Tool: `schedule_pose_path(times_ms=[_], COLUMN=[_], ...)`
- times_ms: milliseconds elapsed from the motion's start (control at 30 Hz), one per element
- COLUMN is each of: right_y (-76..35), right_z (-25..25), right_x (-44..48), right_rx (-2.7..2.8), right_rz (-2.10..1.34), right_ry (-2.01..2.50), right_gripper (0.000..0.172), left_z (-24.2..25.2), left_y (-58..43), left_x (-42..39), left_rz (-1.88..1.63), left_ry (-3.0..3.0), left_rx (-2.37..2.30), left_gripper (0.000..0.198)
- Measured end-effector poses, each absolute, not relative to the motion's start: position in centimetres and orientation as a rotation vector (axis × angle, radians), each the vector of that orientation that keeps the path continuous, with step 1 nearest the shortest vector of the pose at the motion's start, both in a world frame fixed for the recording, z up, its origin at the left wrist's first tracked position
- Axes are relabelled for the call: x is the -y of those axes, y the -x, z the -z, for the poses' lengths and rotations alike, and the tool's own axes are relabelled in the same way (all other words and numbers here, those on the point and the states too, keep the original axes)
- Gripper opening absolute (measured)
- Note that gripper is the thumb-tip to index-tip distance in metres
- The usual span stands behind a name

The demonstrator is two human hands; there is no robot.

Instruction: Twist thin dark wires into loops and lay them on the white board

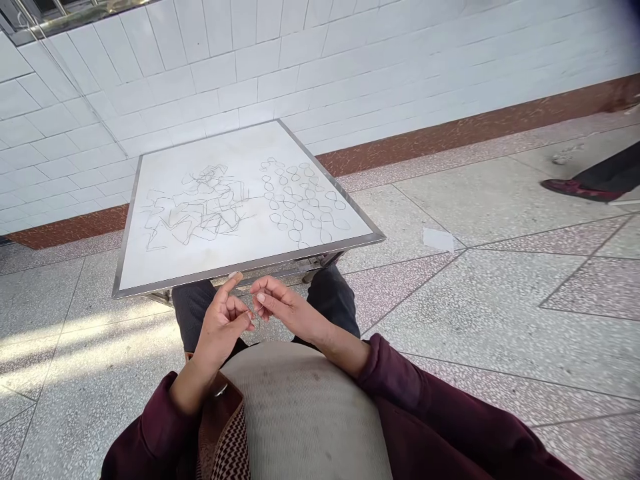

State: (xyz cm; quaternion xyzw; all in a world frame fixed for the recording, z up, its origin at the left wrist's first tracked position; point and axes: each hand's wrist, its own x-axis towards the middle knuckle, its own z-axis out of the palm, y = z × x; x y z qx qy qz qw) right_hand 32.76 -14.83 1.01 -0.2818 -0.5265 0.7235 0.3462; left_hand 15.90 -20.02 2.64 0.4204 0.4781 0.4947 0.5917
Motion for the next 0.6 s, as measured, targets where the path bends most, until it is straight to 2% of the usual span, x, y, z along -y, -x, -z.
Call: schedule_pose_path(times_ms=[600], right_y=[-32.96], right_z=[-0.66], right_x=[14.61], right_rx=[1.382], right_rz=[-1.888], right_ry=[0.712], right_gripper=[0.03], left_z=[-2.93], left_y=[-16.26], left_x=[20.2], left_rz=[-1.196], left_ry=[-0.964], left_rx=[-1.091], left_gripper=[0.074])
